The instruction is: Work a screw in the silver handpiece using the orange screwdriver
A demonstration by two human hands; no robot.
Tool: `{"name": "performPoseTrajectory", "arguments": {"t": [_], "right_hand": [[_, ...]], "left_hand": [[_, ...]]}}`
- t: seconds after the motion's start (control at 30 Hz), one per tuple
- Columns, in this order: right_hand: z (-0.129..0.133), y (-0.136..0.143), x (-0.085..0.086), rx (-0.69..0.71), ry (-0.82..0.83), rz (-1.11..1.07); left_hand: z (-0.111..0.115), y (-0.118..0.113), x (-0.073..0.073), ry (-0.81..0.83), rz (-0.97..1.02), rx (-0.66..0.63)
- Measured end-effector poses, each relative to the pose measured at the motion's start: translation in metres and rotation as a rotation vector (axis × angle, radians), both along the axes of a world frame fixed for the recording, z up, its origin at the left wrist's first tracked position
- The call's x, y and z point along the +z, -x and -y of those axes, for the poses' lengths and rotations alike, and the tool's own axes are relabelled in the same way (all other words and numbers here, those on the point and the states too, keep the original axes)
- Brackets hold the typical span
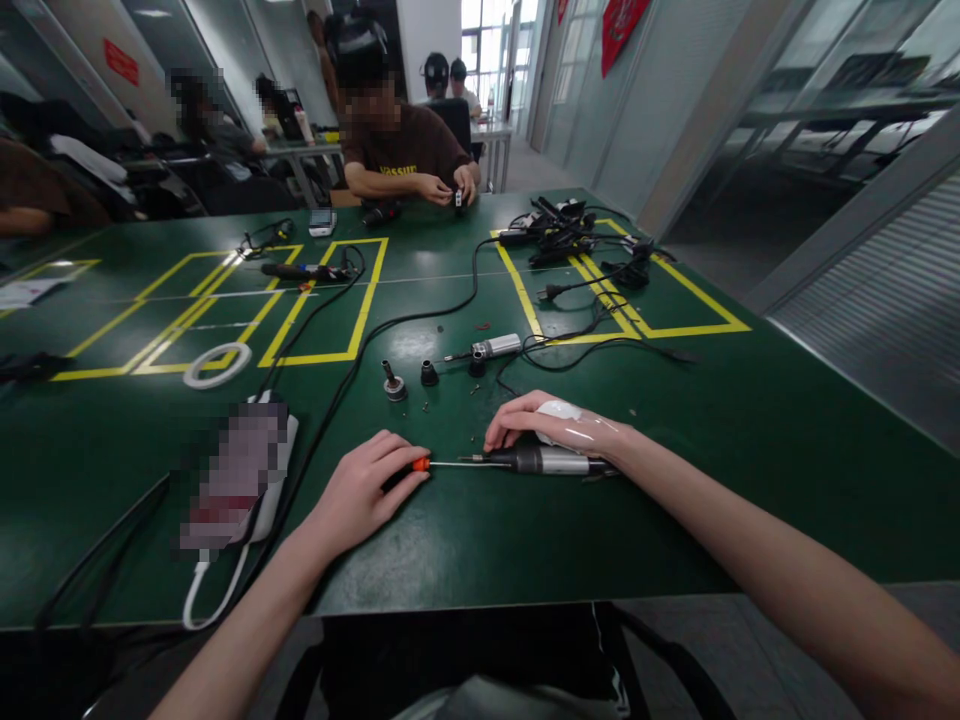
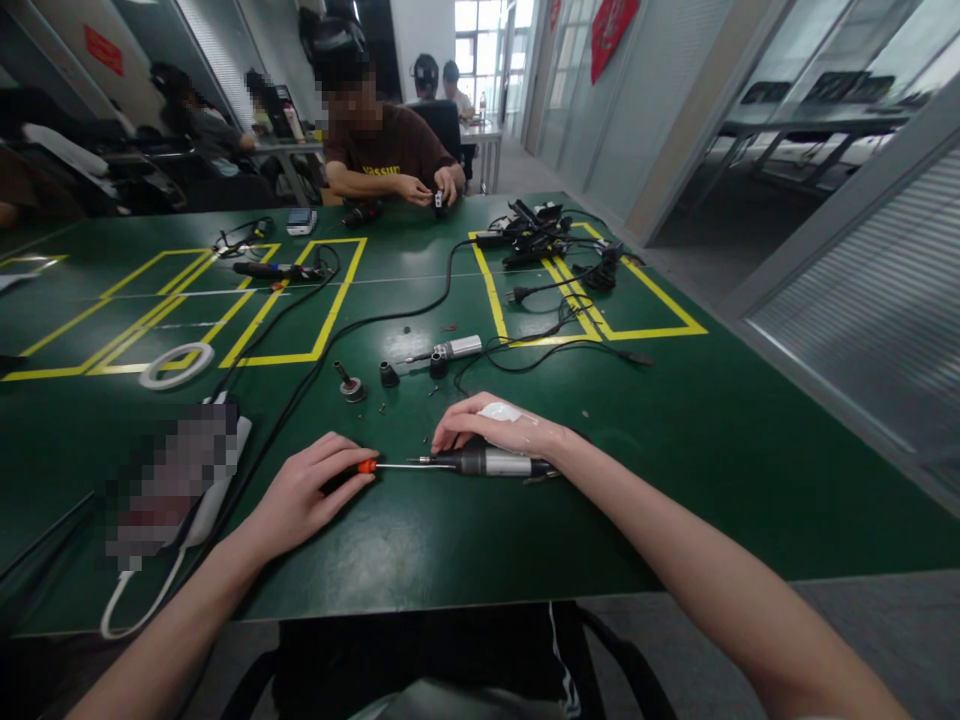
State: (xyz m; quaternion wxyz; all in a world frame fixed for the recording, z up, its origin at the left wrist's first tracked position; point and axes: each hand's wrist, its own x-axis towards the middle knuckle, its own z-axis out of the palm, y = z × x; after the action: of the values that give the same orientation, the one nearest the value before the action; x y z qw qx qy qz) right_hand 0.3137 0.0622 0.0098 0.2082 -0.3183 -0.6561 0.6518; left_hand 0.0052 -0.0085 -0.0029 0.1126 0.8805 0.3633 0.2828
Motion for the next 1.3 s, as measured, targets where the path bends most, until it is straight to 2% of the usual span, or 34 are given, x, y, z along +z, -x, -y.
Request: {"name": "performPoseTrajectory", "arguments": {"t": [0.57, 1.3], "right_hand": [[-0.0002, -0.0012, -0.0049, 0.009, 0.012, -0.011], [0.003, 0.0003, 0.0028, 0.012, 0.014, 0.022]], "left_hand": [[0.0046, -0.0036, 0.0036, 0.025, -0.019, 0.012], [0.0042, -0.0013, 0.001, 0.033, 0.021, 0.026]]}}
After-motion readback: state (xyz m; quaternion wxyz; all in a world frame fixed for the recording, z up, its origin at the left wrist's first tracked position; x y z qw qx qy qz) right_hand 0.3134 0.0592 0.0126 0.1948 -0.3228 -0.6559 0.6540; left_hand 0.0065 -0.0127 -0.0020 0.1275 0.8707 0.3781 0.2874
